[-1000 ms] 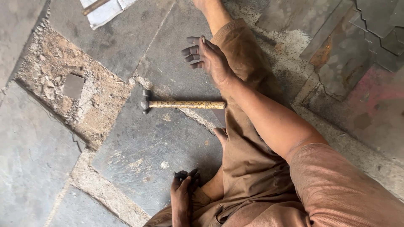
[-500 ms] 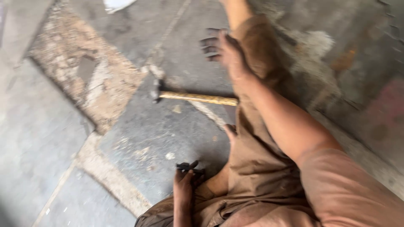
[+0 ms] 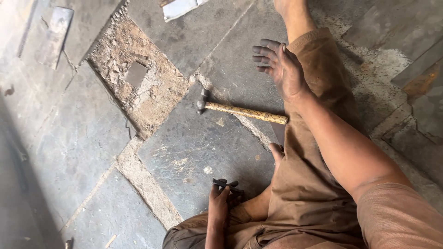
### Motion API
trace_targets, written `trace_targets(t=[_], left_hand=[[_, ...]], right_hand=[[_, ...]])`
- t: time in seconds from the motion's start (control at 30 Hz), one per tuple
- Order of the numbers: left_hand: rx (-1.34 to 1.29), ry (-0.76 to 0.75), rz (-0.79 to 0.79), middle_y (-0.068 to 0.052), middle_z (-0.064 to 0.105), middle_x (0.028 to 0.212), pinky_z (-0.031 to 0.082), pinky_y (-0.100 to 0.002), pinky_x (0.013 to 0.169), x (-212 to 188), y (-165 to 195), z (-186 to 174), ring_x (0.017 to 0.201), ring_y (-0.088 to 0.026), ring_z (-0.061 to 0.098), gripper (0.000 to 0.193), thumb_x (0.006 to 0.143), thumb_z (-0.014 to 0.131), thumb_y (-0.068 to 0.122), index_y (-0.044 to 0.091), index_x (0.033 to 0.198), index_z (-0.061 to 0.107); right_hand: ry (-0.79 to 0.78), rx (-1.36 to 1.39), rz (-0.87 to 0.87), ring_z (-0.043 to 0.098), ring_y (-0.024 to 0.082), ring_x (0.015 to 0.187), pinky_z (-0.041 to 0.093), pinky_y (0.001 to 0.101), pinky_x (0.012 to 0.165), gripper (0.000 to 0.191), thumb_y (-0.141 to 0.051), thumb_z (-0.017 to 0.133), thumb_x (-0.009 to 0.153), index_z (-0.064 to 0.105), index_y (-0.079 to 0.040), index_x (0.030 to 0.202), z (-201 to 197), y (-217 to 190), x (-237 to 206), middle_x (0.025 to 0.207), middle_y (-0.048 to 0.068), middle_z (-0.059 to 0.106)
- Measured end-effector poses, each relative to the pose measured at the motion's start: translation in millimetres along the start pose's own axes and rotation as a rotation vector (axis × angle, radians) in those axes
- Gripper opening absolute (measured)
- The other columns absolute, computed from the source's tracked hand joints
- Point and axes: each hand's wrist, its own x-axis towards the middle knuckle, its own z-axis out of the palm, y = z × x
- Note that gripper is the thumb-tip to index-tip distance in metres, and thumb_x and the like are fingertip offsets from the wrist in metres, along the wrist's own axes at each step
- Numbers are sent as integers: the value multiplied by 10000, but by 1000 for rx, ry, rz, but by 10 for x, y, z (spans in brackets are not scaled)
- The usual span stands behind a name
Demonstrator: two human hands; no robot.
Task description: The person sits on a tiled floor and uses a hammer and chisel to shape and cut metal sheets. They repeatedly position the chisel along marked lines and strike it to fracture the metal, then separate the pieces and continue shaping them.
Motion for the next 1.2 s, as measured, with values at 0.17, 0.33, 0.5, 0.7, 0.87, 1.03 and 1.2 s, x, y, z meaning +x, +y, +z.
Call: trace_targets(t=[0.17,0.33,0.5,0.7,0.87,1.03,1.2], left_hand=[[-19,10,-23,-200,725,1163,611,-383,725,-12,4,3,881,-280,738,288,988,541,116,26,1258,491],[47,4,-8,-203,725,1152,632,-391,756,11,2,-27,915,-283,751,300,976,586,154,3,1222,508],[46,-14,-5,-203,726,1159,633,-394,770,49,-19,-55,926,-293,754,324,973,602,177,-9,1222,514],[32,19,-63,-197,731,1174,616,-404,771,-9,52,23,920,-314,750,349,961,593,188,10,1249,509],[33,53,-89,-225,722,1188,620,-415,784,-113,146,138,938,-336,747,349,968,590,186,1,1252,509],[23,117,-95,-249,711,1207,610,-431,798,-191,123,264,982,-358,725,380,973,584,186,-5,1291,499],[22,102,-86,-239,706,1210,591,-444,801,-213,60,364,998,-385,712,368,976,553,169,-6,1293,486]], right_hand=[[12,8,14,586,256,1257,472,422,1066,919,-752,560,919,463,-16,1461,-6,9,9,1382,174,615],[14,16,13,591,258,1243,476,427,1060,893,-743,559,922,473,-21,1440,-26,17,19,1352,175,624],[10,11,29,603,241,1209,481,412,1036,874,-742,557,924,485,-36,1434,-56,38,18,1329,161,636],[16,7,5,647,206,1079,539,377,923,825,-732,583,915,551,-53,1383,-103,69,27,1213,128,696],[36,-1,11,644,197,1018,532,367,869,840,-752,576,907,571,-50,1368,-161,59,1,1160,120,709],[153,-6,-28,674,142,849,548,296,733,618,-616,562,972,662,-55,1212,-370,-29,-58,979,68,740],[486,-88,-16,634,93,697,497,231,596,316,-370,671,1016,691,-57,981,-782,-187,-140,807,19,721]])
